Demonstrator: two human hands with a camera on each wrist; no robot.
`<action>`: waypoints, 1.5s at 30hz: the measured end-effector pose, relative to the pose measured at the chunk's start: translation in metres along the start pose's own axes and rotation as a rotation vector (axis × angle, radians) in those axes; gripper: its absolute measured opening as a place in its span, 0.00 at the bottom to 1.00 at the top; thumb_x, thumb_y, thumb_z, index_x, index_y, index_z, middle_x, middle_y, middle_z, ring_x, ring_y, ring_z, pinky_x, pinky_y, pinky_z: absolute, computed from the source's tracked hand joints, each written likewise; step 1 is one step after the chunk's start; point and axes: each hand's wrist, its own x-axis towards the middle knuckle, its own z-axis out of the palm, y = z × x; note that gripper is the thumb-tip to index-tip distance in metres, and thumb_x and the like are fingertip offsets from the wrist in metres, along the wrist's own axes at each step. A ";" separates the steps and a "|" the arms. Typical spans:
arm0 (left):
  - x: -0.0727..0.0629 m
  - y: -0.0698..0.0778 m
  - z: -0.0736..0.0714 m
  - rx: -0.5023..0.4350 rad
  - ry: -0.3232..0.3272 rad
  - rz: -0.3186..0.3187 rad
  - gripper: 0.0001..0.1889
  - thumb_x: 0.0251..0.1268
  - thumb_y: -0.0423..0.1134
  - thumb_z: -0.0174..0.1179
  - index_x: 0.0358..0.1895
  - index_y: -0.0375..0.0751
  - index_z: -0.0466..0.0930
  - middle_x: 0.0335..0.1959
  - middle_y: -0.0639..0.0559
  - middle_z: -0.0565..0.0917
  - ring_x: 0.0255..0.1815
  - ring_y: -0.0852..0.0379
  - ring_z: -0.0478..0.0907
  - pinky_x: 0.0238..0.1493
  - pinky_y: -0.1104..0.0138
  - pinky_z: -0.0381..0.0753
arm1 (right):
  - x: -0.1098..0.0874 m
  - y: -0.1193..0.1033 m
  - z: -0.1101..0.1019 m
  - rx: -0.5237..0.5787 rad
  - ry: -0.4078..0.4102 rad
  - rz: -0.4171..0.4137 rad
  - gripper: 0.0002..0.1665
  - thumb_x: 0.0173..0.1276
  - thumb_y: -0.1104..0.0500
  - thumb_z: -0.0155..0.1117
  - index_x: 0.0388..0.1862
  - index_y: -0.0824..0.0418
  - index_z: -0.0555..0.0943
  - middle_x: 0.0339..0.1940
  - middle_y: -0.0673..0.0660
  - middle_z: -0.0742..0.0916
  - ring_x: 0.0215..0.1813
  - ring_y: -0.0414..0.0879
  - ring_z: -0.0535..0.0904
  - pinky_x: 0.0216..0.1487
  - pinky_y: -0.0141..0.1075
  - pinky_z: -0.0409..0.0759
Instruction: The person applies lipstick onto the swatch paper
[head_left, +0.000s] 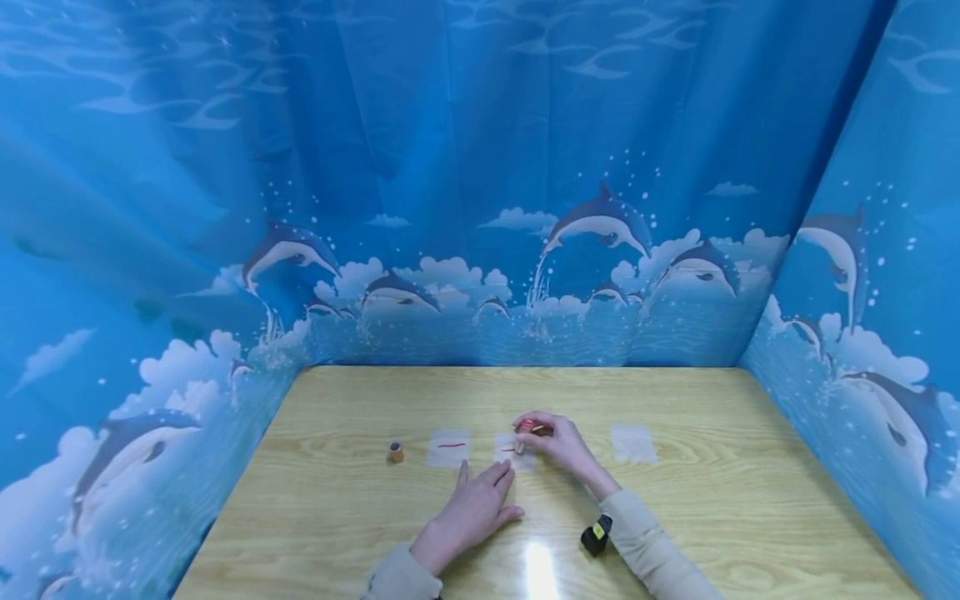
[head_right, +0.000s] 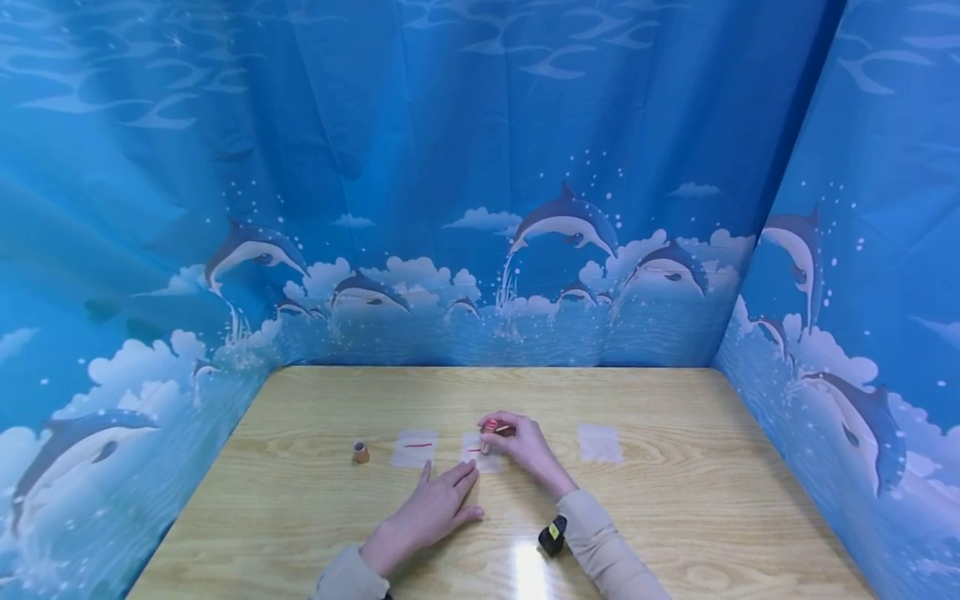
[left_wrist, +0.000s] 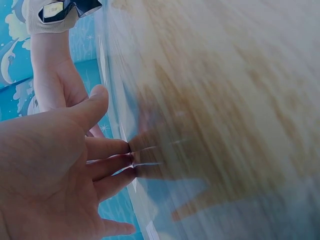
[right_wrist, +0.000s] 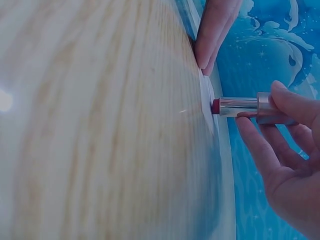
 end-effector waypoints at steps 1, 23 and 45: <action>0.000 0.000 0.000 0.002 -0.002 -0.001 0.37 0.70 0.62 0.56 0.73 0.38 0.70 0.75 0.44 0.68 0.75 0.47 0.67 0.72 0.34 0.61 | 0.000 0.000 0.000 0.003 0.000 0.001 0.14 0.68 0.62 0.71 0.51 0.64 0.86 0.45 0.61 0.89 0.45 0.51 0.86 0.43 0.27 0.83; 0.003 -0.001 0.003 0.024 -0.015 -0.010 0.37 0.71 0.63 0.55 0.73 0.40 0.69 0.76 0.46 0.68 0.75 0.49 0.67 0.72 0.35 0.61 | -0.002 0.003 -0.010 -0.034 -0.002 0.083 0.13 0.69 0.60 0.71 0.52 0.58 0.87 0.48 0.56 0.90 0.46 0.46 0.85 0.47 0.32 0.84; 0.002 0.001 -0.001 -0.017 -0.002 -0.018 0.36 0.72 0.61 0.56 0.72 0.38 0.70 0.75 0.43 0.69 0.73 0.46 0.69 0.72 0.34 0.60 | -0.013 -0.001 -0.023 0.120 0.131 0.108 0.19 0.69 0.56 0.71 0.56 0.63 0.84 0.51 0.60 0.89 0.51 0.48 0.86 0.49 0.30 0.85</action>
